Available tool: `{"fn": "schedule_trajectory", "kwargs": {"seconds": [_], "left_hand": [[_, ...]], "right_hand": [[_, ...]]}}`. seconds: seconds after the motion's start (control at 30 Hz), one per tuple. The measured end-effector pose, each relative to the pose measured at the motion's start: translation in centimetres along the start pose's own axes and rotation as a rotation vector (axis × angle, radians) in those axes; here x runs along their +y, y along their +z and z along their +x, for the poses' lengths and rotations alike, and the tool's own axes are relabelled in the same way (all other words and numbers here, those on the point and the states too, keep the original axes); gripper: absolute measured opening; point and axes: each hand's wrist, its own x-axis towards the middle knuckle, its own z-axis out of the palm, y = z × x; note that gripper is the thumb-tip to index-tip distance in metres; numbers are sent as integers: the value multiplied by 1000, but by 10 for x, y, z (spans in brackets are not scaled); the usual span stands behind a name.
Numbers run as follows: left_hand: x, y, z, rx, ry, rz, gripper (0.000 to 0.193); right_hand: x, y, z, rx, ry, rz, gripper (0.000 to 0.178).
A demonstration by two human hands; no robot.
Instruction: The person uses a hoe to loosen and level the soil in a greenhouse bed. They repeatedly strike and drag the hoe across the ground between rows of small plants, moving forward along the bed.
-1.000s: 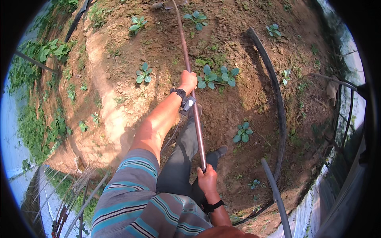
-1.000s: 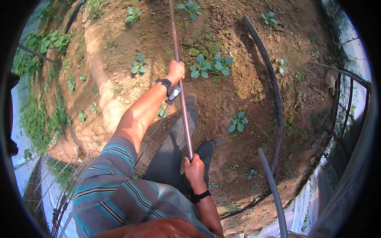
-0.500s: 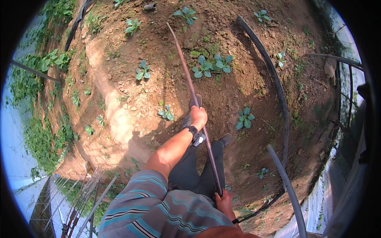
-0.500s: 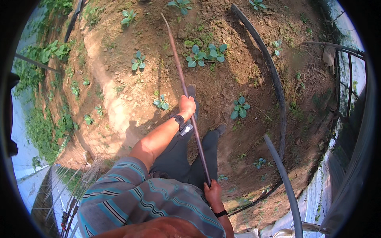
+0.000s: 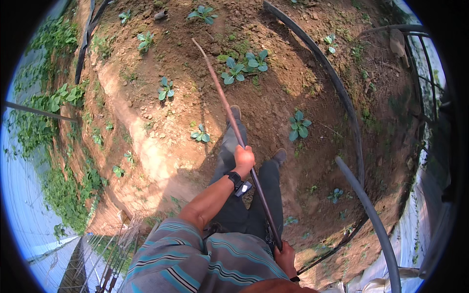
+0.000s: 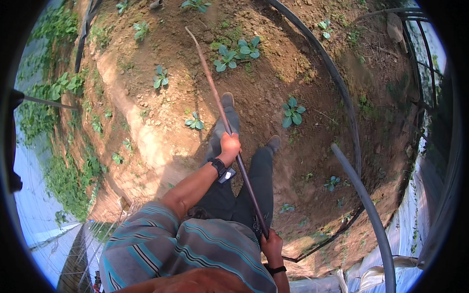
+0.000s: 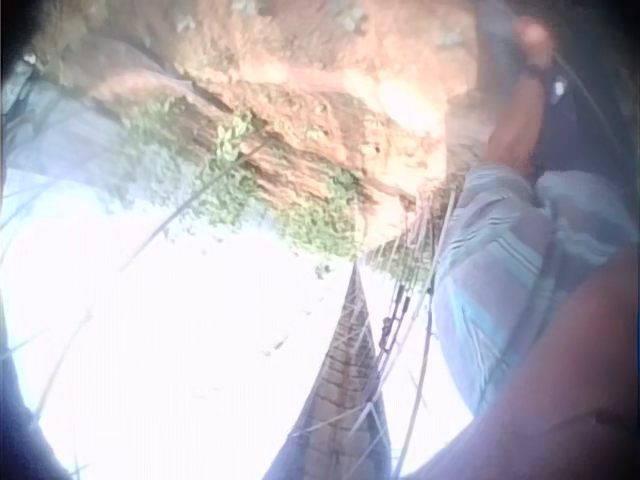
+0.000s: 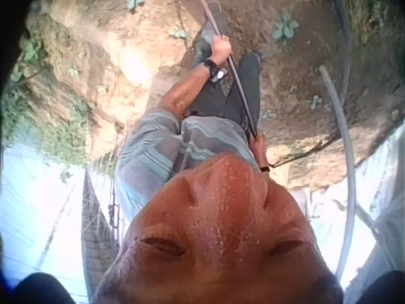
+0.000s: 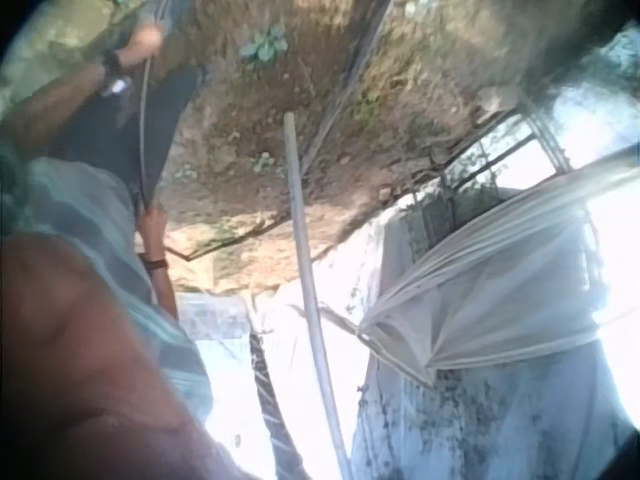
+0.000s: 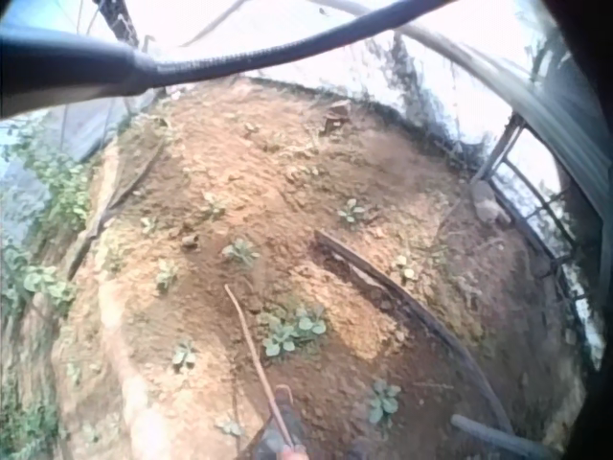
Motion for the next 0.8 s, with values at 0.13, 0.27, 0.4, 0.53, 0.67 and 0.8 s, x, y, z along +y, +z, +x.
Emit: {"fn": "schedule_trajectory", "kwargs": {"seconds": [0.13, 0.27, 0.4, 0.53, 0.67, 0.8], "left_hand": [[12, 23, 13, 22, 153, 42, 26], [-63, 59, -82, -24, 82, 207, 29], [-123, 76, -142, -193, -11, 247, 28], [-112, 66, -119, -205, -20, 129, 30], [-47, 48, -37, -149, 64, 172, 28], [11, 44, 39, -128, 176, 190, 34]], "right_hand": [[23, 3, 33, -12, 45, 36, 23], [75, -20, -68, -107, 251, 87, 19], [109, -24, -148, -137, 332, -28, 23], [101, -20, -123, -158, 313, 12, 23], [50, 12, -42, -29, 197, 55, 19], [19, 34, 31, 19, 120, 87, 19]]}}
